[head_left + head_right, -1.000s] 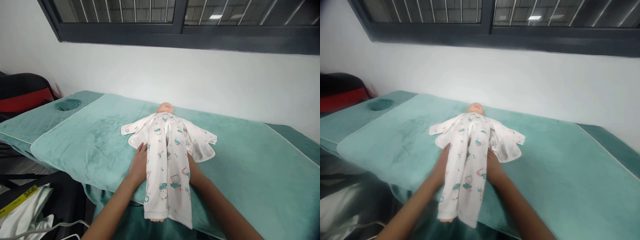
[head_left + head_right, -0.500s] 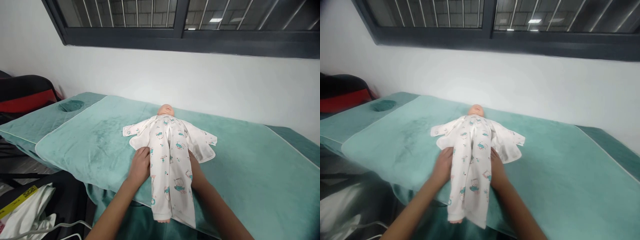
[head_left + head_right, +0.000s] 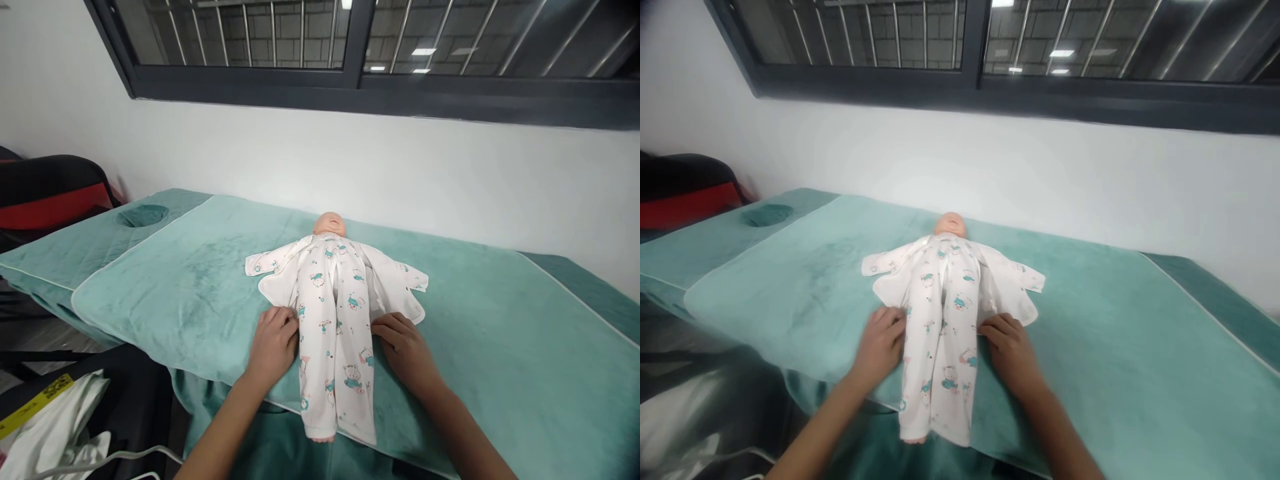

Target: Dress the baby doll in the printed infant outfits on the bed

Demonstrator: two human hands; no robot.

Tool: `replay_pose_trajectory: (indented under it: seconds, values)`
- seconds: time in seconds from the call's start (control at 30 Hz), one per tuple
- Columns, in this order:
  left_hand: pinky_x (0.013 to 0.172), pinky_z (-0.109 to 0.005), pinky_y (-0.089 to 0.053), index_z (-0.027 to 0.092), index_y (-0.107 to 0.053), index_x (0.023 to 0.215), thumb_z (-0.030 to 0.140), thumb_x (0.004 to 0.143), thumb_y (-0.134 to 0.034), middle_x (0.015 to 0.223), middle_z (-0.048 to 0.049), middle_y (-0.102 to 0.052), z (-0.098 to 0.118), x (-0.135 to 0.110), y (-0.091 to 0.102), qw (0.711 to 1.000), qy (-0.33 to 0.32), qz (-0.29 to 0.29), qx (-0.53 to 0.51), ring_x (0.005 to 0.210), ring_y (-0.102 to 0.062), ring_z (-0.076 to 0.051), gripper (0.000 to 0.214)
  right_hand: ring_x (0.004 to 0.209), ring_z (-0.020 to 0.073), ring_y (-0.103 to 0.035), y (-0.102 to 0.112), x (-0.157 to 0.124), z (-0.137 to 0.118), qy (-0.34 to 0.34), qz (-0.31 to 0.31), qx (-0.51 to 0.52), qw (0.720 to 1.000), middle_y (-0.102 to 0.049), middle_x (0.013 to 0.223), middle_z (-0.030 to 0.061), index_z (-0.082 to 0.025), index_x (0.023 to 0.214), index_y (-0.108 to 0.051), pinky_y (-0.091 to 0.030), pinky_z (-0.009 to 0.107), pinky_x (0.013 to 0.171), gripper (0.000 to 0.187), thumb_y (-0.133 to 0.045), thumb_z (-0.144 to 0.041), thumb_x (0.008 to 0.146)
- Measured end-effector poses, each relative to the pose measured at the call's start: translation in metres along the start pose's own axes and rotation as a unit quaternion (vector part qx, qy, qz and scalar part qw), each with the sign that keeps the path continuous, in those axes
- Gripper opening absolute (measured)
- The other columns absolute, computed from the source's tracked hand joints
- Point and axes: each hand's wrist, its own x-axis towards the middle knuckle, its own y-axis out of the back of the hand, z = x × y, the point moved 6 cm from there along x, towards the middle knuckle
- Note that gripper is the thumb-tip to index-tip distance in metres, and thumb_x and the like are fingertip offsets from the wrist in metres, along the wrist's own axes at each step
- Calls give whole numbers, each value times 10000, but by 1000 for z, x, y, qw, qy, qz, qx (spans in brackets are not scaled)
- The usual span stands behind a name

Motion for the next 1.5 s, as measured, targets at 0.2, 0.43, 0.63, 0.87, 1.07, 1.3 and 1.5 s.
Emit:
replay_pose_trajectory:
  seconds: [0.2, 0.43, 0.63, 0.87, 1.07, 1.3, 1.5]
  values:
    - [819, -372, -419, 198, -654, 795, 71, 798, -480, 891, -33, -644, -19, 18, 6, 990, 39, -85, -109, 916, -543, -216, 215, 949, 215, -633, 20, -15, 30, -183, -74, 175, 965, -703, 1015, 54, -226, 960, -705, -503, 352, 859, 225, -493, -281, 907]
    - [940, -448, -437, 154, -642, 1144, 381, 888, -503, 1150, -130, -615, -100, 49, 17, 965, 255, 39, 50, 1089, -527, -317, 370, 939, 251, -642, 55, -20, 120, -423, 67, 12, 903, -701, 1025, 101, -172, 1029, -668, -476, 366, 849, 399, -542, -467, 793]
    - [822, -372, -448, 182, -654, 1019, 413, 917, -472, 1058, -103, -662, -95, 60, 10, 962, 250, -19, 109, 995, -587, -284, 311, 777, 234, -637, 37, 11, 124, -432, -18, 36, 901, -697, 827, 53, -182, 946, -666, -443, 311, 667, 425, -686, -519, 689]
    - [697, -312, -395, 201, -619, 985, 381, 945, -417, 855, -82, -706, -97, 52, 11, 956, 276, -24, 94, 812, -643, -250, 273, 787, 224, -646, 41, 70, 71, -378, -2, 432, 819, -694, 945, 86, -174, 996, -633, -480, 299, 616, 387, -662, -476, 755]
    - [680, -300, -392, 200, -614, 1080, 423, 965, -372, 887, -86, -723, -98, 48, 13, 955, 291, -13, 49, 813, -655, -258, 348, 1096, 261, -611, 37, 104, -21, -233, -53, 321, 917, -651, 1199, 59, -217, 854, -561, -510, 373, 848, 180, -611, -389, 832]
    - [800, -293, -438, 188, -671, 988, 395, 930, -443, 979, -55, -722, -93, 45, 23, 941, 287, 44, -171, 911, -642, -224, 314, 1418, 245, -329, -7, 57, -64, -21, -32, 72, 997, -469, 1453, 60, -234, 944, -527, -356, 490, 1124, 49, -505, -207, 910]
    - [820, -281, -469, 157, -700, 920, 455, 869, -547, 942, -40, -719, -55, 80, 51, 880, 272, 113, -372, 896, -625, -203, 338, 1428, 252, -312, -21, 36, -66, -7, 1, 64, 998, -480, 1447, 76, -238, 1162, -523, -322, 544, 1147, 256, -486, -166, 918]
